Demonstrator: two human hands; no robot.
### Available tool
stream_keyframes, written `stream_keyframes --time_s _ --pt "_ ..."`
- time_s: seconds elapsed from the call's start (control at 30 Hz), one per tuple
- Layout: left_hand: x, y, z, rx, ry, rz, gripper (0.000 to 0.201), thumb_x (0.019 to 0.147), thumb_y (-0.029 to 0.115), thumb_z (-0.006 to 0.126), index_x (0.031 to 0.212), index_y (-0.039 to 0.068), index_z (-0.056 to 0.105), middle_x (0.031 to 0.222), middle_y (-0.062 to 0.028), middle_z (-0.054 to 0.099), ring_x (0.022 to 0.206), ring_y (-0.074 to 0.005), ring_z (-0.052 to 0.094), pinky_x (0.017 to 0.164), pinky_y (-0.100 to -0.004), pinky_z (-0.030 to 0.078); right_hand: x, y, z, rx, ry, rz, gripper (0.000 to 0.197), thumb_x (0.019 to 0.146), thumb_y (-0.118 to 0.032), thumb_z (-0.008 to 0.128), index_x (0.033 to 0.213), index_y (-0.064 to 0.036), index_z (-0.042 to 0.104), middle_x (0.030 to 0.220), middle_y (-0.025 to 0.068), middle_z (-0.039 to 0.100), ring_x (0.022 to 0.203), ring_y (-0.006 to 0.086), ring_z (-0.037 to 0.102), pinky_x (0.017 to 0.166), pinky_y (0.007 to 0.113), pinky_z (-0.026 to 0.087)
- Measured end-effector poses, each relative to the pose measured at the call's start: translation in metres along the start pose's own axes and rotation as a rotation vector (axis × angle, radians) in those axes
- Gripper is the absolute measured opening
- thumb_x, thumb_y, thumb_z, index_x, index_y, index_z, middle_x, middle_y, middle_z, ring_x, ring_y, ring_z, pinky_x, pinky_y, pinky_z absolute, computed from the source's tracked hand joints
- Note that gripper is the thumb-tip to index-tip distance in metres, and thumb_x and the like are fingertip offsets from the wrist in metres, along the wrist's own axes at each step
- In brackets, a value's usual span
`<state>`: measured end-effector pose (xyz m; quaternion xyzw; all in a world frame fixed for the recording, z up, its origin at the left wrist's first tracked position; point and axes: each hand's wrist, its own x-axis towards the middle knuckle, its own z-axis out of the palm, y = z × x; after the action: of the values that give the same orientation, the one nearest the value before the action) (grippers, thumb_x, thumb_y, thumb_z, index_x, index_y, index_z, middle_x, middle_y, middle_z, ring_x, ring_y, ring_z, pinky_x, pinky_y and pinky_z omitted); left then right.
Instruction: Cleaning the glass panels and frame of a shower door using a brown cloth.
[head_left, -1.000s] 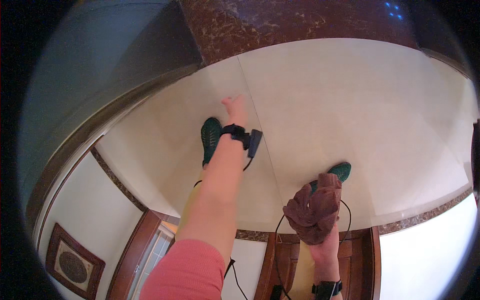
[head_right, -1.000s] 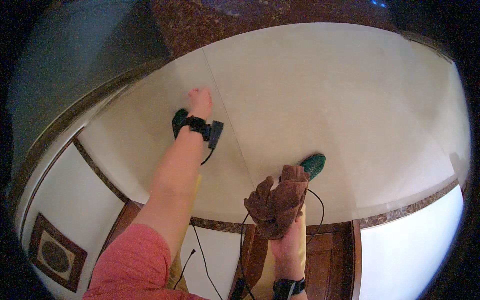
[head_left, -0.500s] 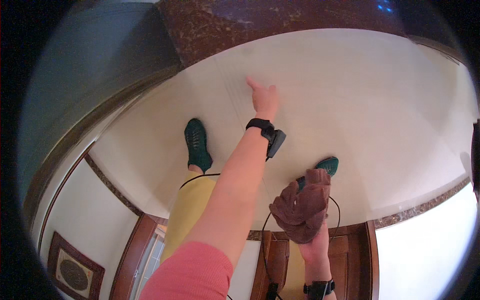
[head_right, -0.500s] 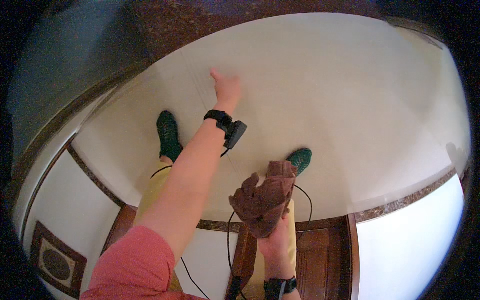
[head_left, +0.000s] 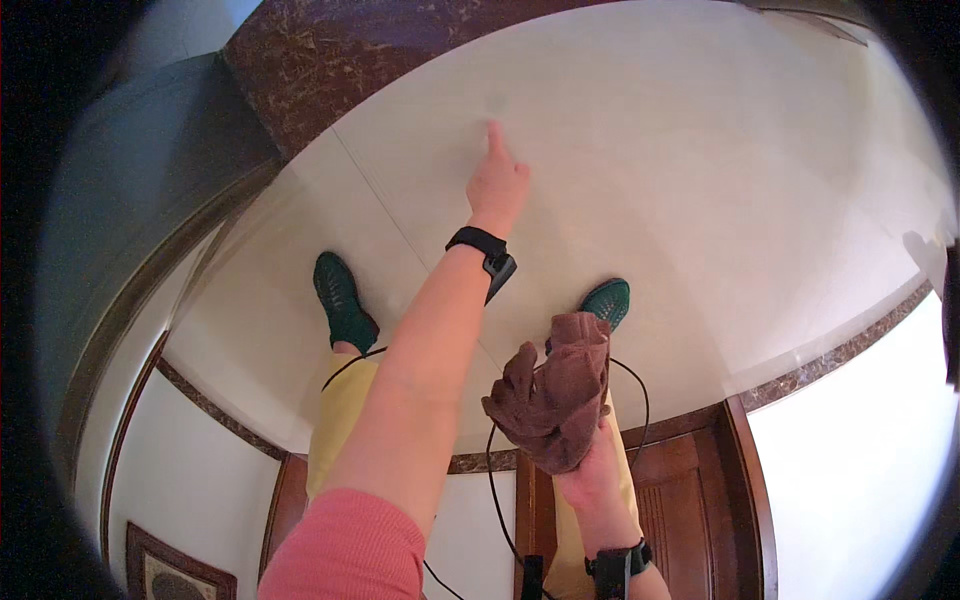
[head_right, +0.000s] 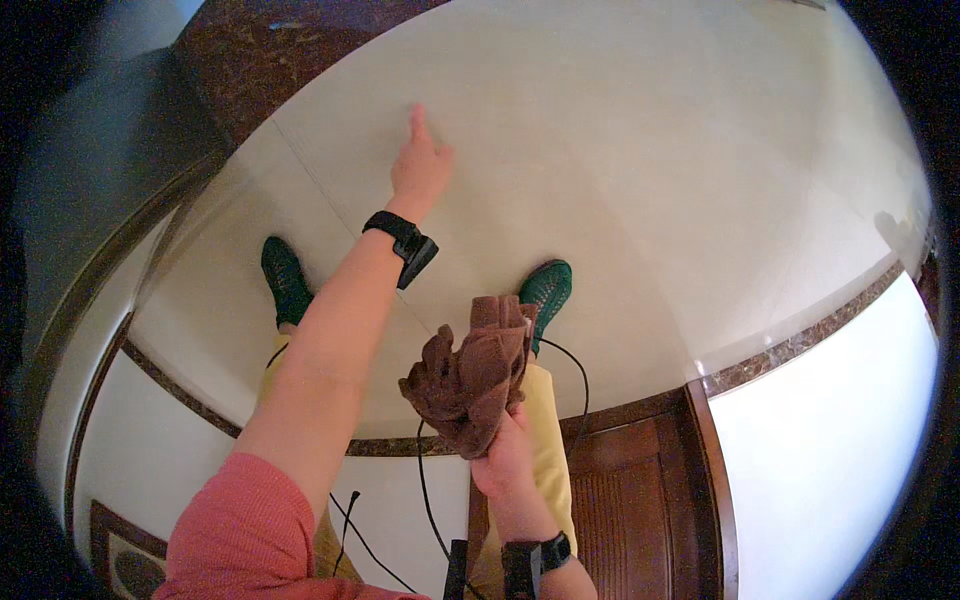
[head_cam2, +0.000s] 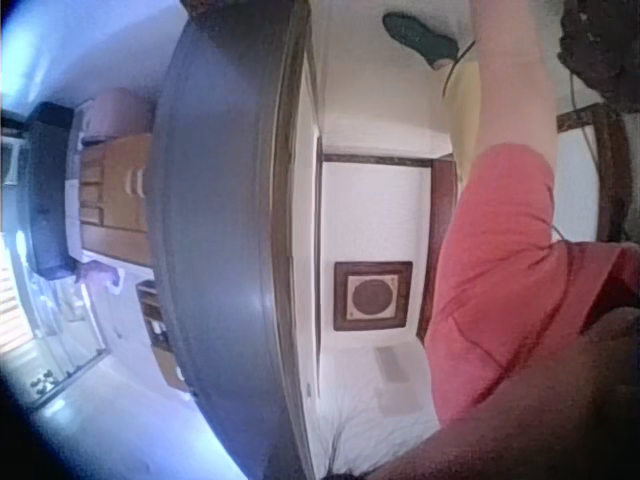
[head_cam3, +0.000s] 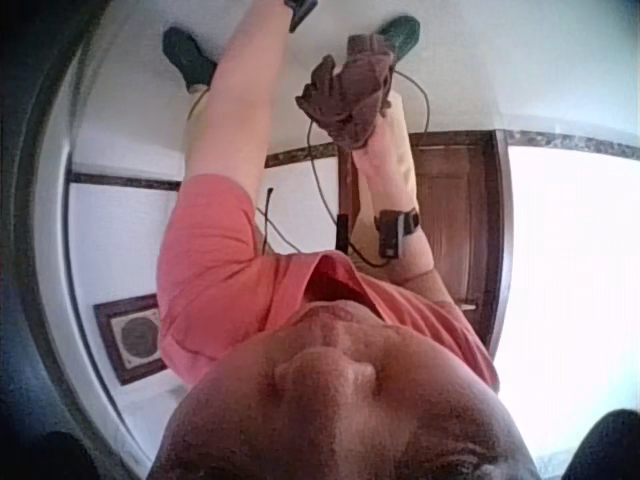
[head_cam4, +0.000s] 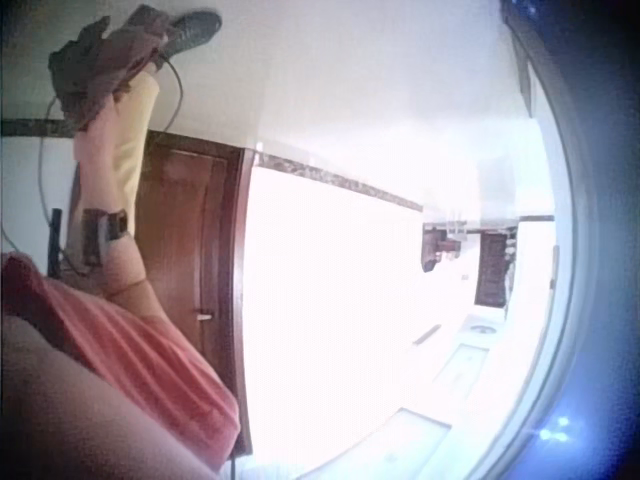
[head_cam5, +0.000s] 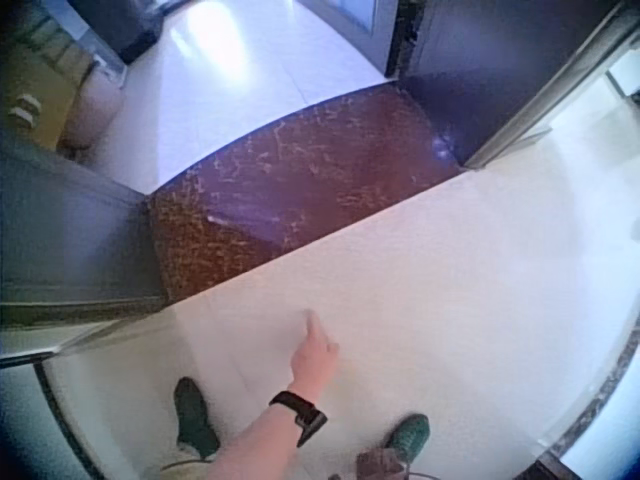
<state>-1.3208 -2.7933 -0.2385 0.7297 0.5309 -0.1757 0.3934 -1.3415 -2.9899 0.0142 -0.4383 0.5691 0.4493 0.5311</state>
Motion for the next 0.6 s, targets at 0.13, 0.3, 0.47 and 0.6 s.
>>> stream_keyframes --time_s 0.13,0.3,0.47,0.6 --pt "0.000 0.012 0.010 0.174 -0.027 0.090 0.067 0.075 0.017 0.054 0.134 0.013 0.022 0.084 -0.0143 0.058 0.079 -0.0308 0.058 0.064 -0.0435 0.046 -0.002 -0.003 0.003 -0.025 0.029 0.016 0.037 0.088 -0.008 0.045 0.123 -0.0098 0.034 0.118 0.0083 0.047 0.105 0.0251 0.050 0.087 0.040 0.045" --pt "-0.009 0.003 0.016 0.341 -0.044 0.223 0.060 0.077 0.016 0.054 0.131 0.019 0.029 0.086 -0.0119 0.056 0.077 -0.0301 0.058 0.063 -0.0431 0.047 -0.001 -0.007 0.003 -0.078 -0.035 -0.009 0.034 0.090 -0.011 0.042 0.122 -0.0077 0.033 0.122 0.0088 0.043 0.110 0.0248 0.047 0.093 0.041 0.041" --pt "-0.013 -0.005 0.011 0.444 -0.076 0.368 0.051 0.080 0.011 0.050 0.128 0.015 0.033 0.088 -0.0124 0.054 0.075 -0.0304 0.057 0.061 -0.0416 0.047 0.003 -0.007 -0.001 -0.068 -0.019 0.022 0.034 0.089 -0.010 0.043 0.122 -0.0078 0.034 0.121 0.0090 0.044 0.109 0.0250 0.047 0.092 0.041 0.041" --pt "-0.010 0.000 0.013 0.337 0.073 0.291 0.043 0.081 0.016 0.054 0.121 0.012 0.038 0.097 -0.0122 0.051 0.082 -0.0306 0.056 0.066 -0.0410 0.047 0.002 -0.007 -0.004 -0.039 -0.033 0.019 0.032 0.089 -0.008 0.043 0.120 -0.0077 0.036 0.121 0.0090 0.045 0.110 0.0249 0.047 0.092 0.041 0.042"
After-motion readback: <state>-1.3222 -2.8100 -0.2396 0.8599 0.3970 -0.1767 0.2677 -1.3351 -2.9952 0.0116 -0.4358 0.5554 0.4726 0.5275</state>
